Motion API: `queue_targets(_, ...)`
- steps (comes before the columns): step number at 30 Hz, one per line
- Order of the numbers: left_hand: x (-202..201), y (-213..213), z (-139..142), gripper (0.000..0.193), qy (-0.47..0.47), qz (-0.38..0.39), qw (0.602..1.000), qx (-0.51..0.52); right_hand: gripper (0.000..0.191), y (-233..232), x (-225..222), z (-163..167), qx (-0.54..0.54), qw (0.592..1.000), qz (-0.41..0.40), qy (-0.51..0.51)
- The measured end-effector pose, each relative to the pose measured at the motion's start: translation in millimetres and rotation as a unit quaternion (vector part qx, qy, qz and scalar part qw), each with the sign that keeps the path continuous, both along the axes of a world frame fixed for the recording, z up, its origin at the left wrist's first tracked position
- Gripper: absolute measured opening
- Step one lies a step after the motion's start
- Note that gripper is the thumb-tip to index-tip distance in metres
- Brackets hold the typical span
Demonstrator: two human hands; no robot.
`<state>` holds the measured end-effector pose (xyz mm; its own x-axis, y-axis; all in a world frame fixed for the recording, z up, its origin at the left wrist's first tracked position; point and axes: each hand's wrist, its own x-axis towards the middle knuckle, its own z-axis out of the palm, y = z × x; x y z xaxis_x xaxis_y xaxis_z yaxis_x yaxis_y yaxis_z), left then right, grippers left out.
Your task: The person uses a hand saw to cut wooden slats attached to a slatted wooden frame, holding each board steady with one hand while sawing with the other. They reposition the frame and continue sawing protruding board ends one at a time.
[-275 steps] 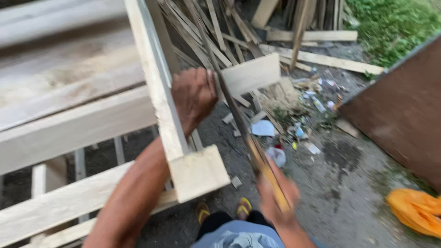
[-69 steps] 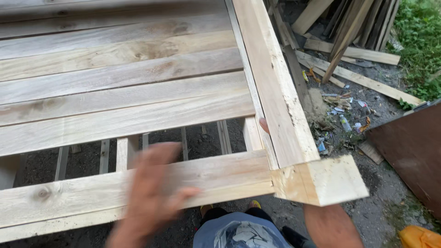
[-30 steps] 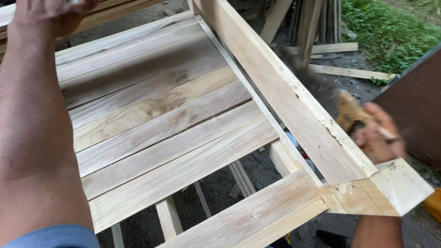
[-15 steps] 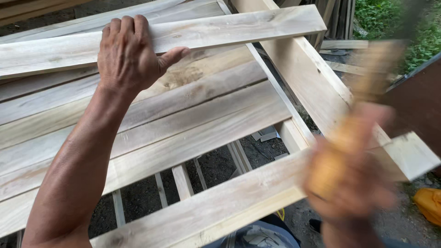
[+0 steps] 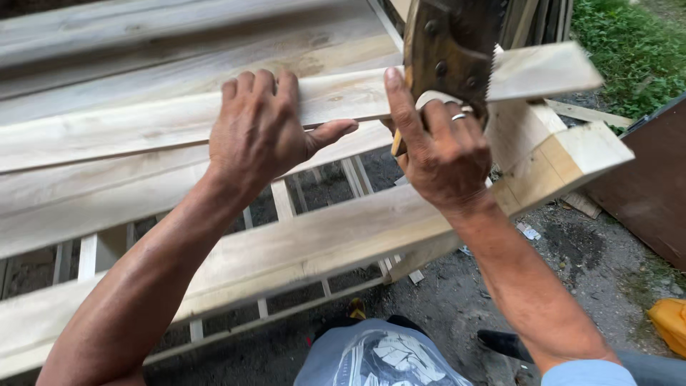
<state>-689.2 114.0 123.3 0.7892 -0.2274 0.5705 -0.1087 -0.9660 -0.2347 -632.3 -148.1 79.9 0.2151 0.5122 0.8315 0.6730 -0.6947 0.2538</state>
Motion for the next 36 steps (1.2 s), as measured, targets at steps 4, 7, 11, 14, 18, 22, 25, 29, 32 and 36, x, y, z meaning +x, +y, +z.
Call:
queue_targets(4,-33,-27,-14,0.106,0.011,0.005,1.0,-0.027,0.063,-22,-29,7,-0.03,0.999,-0.016,-0.01)
queue_targets(7,-54,-39,-12,0.105,0.003,0.004,1.0,-0.024,0.06,-34,-54,11,-0.072,0.995,-0.072,-0.011)
queue_targets(11,-89,-61,-9,0.104,0.011,0.002,0.999,-0.033,0.053,-40,-97,21,-0.059,0.992,-0.11,0.007)
queue_targets(14,-116,-69,-9,0.103,0.036,0.011,0.998,-0.042,0.046,-43,-130,26,-0.064,0.989,-0.134,0.013)
queue_targets(18,-153,-53,-5,0.102,0.047,-0.06,0.997,-0.028,0.047,-55,-154,24,-0.08,0.991,-0.104,0.022)
queue_targets(22,-178,-1,8,0.085,0.223,0.06,0.972,-0.051,0.049,-57,-156,20,-0.088,0.992,-0.087,0.025)
queue_targets(25,-187,27,8,0.046,0.199,0.151,0.966,-0.064,0.048,-41,-156,25,-0.063,0.993,-0.094,0.036)
queue_targets(29,-174,27,3,0.036,0.14,0.111,0.979,-0.094,0.035,-14,-159,41,-0.032,0.986,-0.166,-0.002)
queue_targets(32,-158,7,1,0.048,0.098,0.061,0.99,-0.078,0.029,-9,-157,49,-0.053,0.979,-0.198,-0.012)
queue_targets(36,-145,-20,-8,0.053,0.085,0.016,0.991,-0.104,0.032,-27,-147,47,-0.146,0.958,-0.243,0.033)
